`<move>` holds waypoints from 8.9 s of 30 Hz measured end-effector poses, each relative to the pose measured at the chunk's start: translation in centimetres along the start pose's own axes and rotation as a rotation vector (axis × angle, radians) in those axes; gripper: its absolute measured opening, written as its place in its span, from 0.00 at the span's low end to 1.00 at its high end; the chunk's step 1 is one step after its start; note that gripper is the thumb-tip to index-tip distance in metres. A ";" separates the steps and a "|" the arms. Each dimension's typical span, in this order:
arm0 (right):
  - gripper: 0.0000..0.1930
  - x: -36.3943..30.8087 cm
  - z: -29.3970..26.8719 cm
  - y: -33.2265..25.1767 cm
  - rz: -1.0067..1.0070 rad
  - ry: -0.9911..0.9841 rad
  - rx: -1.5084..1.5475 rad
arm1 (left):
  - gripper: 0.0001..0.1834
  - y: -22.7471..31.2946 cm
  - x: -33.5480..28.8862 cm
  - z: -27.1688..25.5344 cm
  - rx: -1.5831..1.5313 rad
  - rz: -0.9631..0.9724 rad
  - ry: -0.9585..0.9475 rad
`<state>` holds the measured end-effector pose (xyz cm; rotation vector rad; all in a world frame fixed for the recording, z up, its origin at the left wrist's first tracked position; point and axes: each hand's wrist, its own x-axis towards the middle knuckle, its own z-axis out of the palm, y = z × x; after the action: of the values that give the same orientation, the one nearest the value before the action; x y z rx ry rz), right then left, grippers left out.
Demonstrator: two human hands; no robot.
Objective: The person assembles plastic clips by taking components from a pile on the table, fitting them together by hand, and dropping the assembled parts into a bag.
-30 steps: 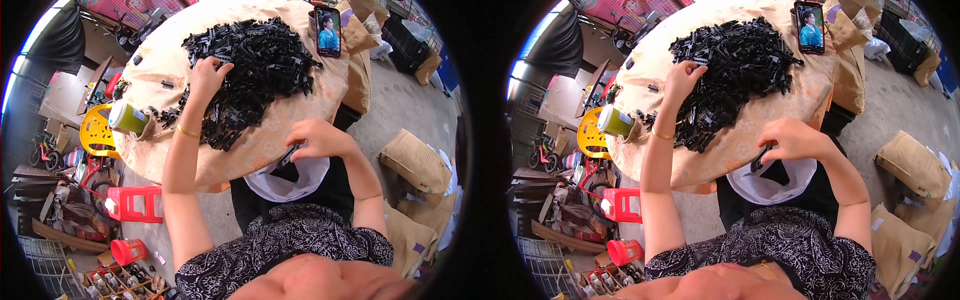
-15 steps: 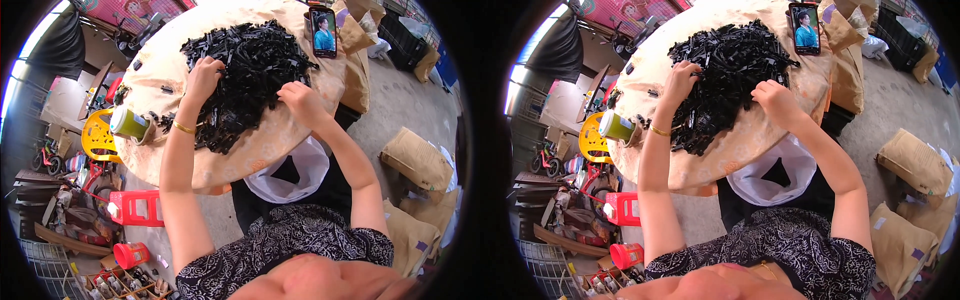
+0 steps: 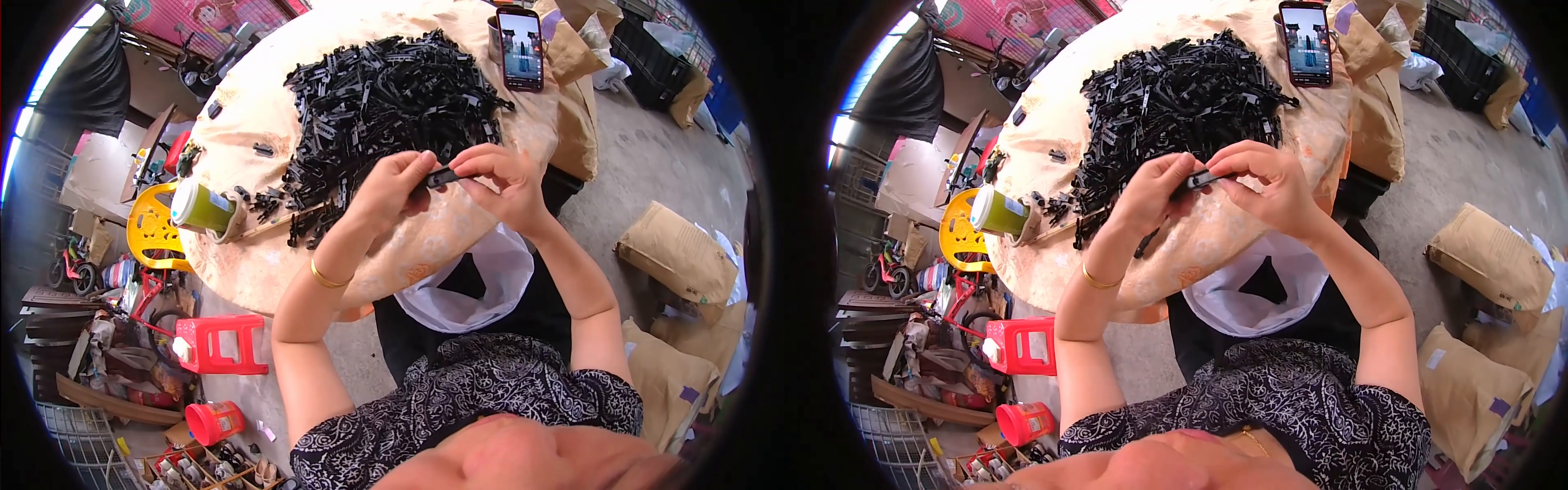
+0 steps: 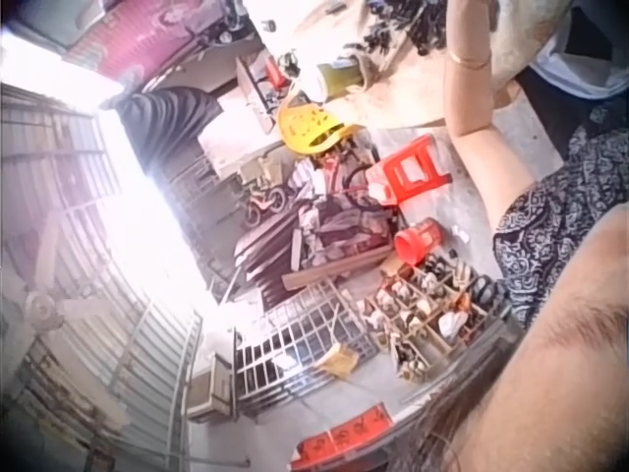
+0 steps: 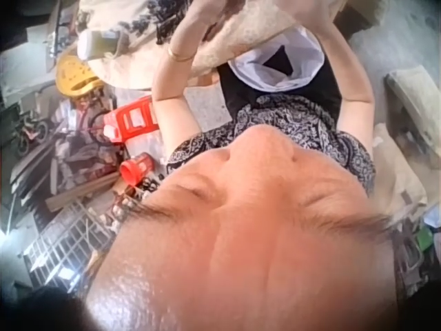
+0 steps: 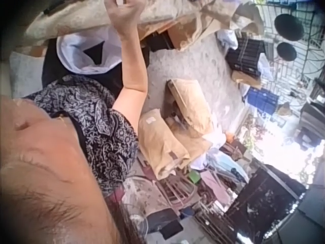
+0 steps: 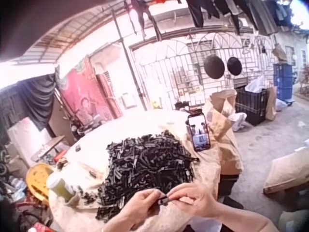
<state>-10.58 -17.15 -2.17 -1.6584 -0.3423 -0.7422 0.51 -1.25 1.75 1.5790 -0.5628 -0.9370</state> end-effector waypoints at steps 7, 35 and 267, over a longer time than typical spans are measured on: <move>0.13 -0.1 -0.4 0.1 -0.303 -0.062 -0.378 | 0.17 -0.6 -1.1 0.8 -0.208 -0.016 -0.201; 0.17 -1.0 -1.4 -1.8 0.213 -0.198 -0.150 | 0.14 -1.3 -2.0 1.3 0.529 0.333 0.049; 0.13 -2.3 1.3 0.2 0.224 -0.099 -0.234 | 0.07 -3.6 -1.6 2.0 0.463 0.453 0.205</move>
<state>-11.82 -15.57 -3.81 -1.9225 -0.1382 -0.5484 -2.53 -0.36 -1.35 1.8191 -0.9891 -0.3080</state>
